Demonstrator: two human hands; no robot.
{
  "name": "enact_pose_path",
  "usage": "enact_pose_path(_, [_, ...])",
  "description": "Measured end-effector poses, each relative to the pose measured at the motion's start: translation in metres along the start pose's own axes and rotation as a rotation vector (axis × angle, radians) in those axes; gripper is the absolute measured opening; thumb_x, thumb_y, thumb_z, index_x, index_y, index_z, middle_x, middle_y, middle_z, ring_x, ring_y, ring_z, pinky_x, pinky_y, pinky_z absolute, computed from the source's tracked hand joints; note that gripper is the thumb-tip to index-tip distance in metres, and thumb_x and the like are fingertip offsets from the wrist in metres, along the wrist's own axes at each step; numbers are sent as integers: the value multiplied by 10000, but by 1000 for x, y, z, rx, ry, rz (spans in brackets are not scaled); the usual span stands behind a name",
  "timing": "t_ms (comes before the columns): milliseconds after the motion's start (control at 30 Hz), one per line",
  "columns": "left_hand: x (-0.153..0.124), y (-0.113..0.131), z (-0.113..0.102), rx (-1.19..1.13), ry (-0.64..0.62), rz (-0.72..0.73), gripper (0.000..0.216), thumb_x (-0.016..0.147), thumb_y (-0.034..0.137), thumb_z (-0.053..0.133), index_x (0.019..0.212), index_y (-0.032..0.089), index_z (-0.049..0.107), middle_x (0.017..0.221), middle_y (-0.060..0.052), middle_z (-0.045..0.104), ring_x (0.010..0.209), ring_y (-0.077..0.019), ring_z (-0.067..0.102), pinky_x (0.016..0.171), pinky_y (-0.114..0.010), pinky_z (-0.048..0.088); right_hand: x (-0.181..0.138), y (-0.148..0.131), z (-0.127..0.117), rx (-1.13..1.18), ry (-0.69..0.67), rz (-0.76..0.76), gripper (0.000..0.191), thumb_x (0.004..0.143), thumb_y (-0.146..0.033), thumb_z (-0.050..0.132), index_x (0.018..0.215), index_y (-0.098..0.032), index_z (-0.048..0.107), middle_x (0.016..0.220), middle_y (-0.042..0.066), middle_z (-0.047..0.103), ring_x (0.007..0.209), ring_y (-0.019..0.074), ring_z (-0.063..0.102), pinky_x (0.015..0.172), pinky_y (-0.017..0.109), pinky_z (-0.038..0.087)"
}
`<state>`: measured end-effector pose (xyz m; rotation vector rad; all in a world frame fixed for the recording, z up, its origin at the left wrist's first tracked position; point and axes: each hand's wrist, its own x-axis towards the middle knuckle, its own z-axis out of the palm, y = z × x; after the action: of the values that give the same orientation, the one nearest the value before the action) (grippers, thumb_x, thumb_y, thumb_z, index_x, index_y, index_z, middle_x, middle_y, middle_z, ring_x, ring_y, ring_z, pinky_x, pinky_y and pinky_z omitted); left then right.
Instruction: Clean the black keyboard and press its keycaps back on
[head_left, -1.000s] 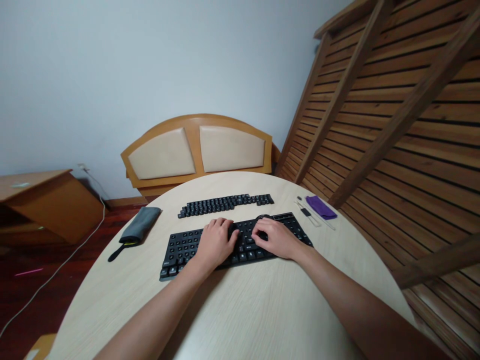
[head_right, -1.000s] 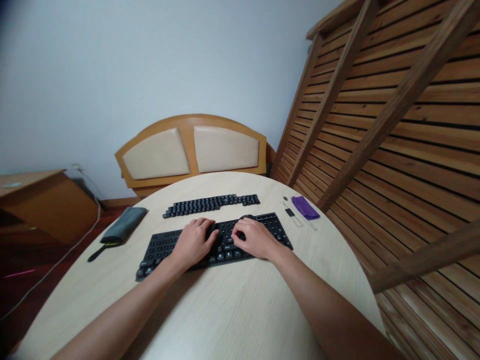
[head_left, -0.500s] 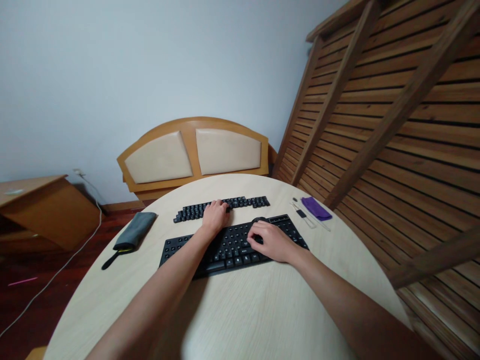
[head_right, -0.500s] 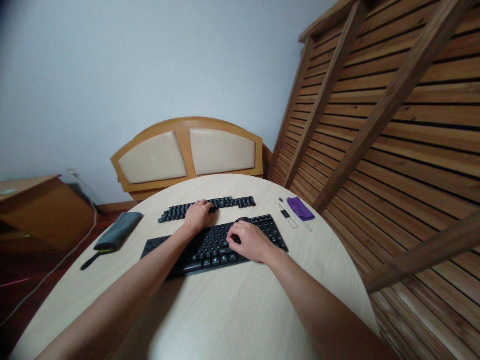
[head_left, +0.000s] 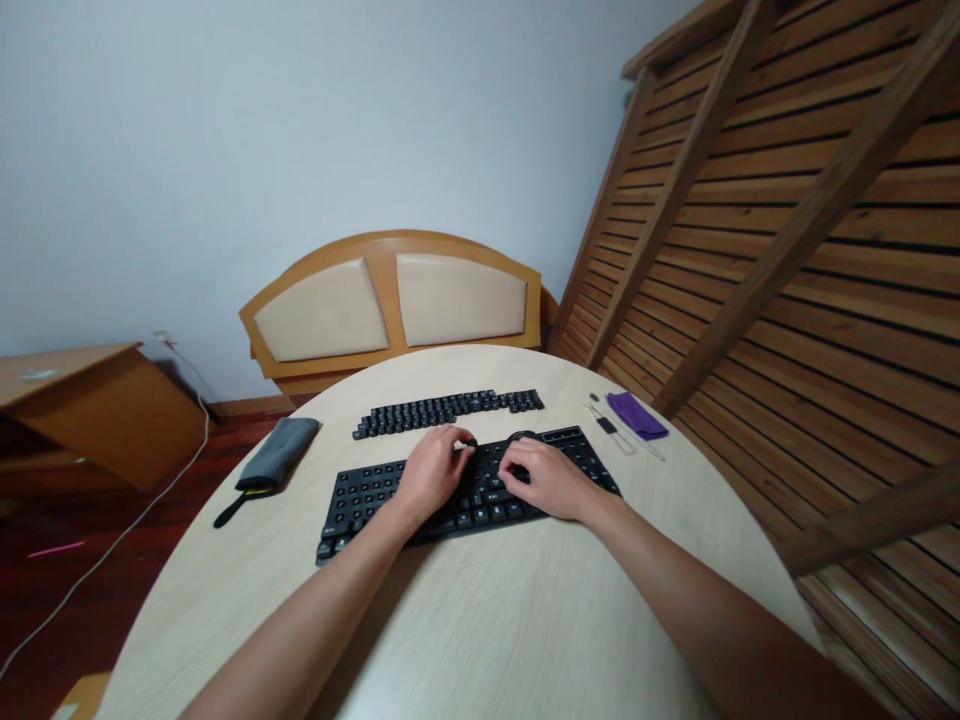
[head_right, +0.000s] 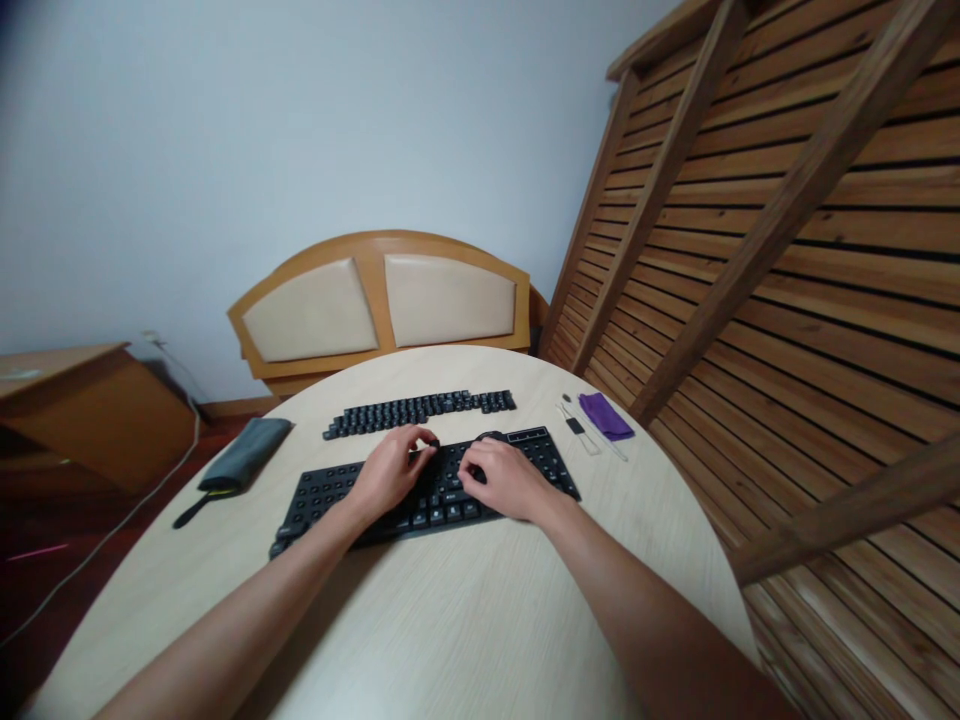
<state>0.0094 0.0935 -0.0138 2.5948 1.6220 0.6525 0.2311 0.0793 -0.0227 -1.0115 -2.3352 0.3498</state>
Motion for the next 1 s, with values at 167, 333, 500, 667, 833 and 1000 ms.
enact_pose_path(167, [-36, 11, 4, -377, 61, -22, 124, 926, 181, 616, 1045, 196, 643, 1003, -43, 699, 956, -217, 629, 877, -347, 507, 0, -1, 1, -13, 3, 8, 95, 884, -161, 593, 813, -204, 639, 837, 30, 672, 839, 187, 596, 764, 310, 453])
enact_pose_path(333, [-45, 13, 10, -397, 17, 32, 176, 946, 179, 580, 1092, 226, 668, 1052, -35, 708, 980, -218, 618, 908, -372, 487, 0, 1, 2, -19, 5, -3, 98, 886, -159, 591, 810, -205, 631, 835, 26, 675, 849, 187, 597, 780, 309, 451])
enact_pose_path(500, [-46, 13, 11, -359, 15, 17, 145, 942, 189, 597, 1054, 220, 683, 1033, -30, 718, 997, -224, 614, 913, -375, 482, 0, 2, 3, -13, 9, -9, 101, 894, -167, 589, 812, -207, 634, 841, 25, 680, 852, 184, 599, 783, 310, 458])
enact_pose_path(667, [-46, 11, 10, -383, 4, 19, 148, 947, 190, 587, 1048, 217, 692, 1022, -36, 710, 1004, -228, 613, 921, -376, 484, -1, 3, 4, -3, 11, -12, 103, 894, -162, 590, 817, -209, 641, 844, 28, 687, 857, 189, 598, 784, 319, 462])
enact_pose_path(833, [-46, 12, 8, -402, -10, 23, 198, 953, 200, 566, 1070, 226, 724, 1034, -57, 700, 1012, -238, 620, 942, -394, 488, -1, 3, 3, -11, 12, -16, 105, 893, -162, 592, 813, -213, 640, 832, 23, 687, 845, 188, 600, 779, 318, 461])
enact_pose_path(1000, [-47, 12, 10, -406, -15, 21, 250, 954, 203, 559, 1124, 241, 739, 1026, -59, 691, 1002, -233, 615, 942, -393, 492, -1, -1, 1, -56, 8, -50, 113, 906, -167, 575, 828, -211, 643, 832, 27, 681, 824, 189, 598, 761, 319, 458])
